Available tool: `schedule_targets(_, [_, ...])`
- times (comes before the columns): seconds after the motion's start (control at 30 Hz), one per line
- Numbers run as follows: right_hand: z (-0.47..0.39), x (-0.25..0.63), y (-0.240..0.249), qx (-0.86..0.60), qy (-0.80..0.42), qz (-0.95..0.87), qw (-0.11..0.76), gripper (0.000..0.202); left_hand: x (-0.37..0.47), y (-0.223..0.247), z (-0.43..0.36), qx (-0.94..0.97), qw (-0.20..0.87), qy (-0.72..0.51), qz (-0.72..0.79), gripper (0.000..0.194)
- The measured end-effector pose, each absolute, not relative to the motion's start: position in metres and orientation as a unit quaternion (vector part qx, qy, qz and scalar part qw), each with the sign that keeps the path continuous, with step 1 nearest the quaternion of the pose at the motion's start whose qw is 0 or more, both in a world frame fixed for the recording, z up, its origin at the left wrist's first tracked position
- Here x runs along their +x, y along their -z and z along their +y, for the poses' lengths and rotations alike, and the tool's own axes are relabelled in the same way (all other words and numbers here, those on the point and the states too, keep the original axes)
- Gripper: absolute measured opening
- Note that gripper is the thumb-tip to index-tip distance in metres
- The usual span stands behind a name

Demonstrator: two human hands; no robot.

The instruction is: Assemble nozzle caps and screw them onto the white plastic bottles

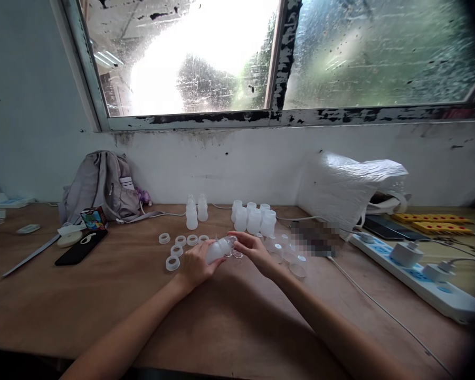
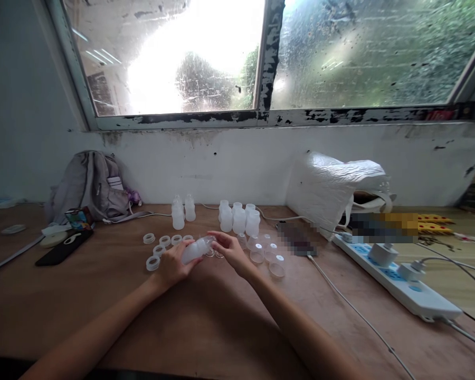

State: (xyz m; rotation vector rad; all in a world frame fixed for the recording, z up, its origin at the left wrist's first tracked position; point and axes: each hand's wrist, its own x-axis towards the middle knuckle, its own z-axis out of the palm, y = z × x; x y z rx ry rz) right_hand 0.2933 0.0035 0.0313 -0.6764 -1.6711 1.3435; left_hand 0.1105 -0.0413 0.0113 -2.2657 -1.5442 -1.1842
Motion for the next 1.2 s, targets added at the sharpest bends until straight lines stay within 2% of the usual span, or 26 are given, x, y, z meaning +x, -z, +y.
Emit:
schedule_targets(0.2, [0.009,0.258,-0.037,-0.308,-0.516,-0.658,0.455,0.051,0.105,-0.013,-0.03,-0.744,0.054,0.43,-0.509,0.049])
schedule_targets(0.37, [0.077,0.237,-0.049,-0.364,-0.427,-0.658,0.503,0.059,0.089,-0.02,-0.027,-0.72,0.051,0.466,-0.513,0.046])
schedule_targets(0.5, [0.131,0.222,-0.054,-0.42,-0.324,-0.685,0.499,0.046,0.066,-0.019,-0.018,-0.723,0.084,0.404,-0.555,0.035])
schedule_targets(0.73, [0.157,0.19,-0.037,-0.45,-0.292,-0.695,0.479,0.045,0.021,-0.006,0.0,-0.745,0.086,0.303,-0.588,0.019])
schedule_targets(1.2, [0.158,0.159,-0.035,-0.47,-0.251,-0.715,0.453,0.046,-0.002,-0.005,0.003,-0.732,0.047,0.204,-0.648,0.02])
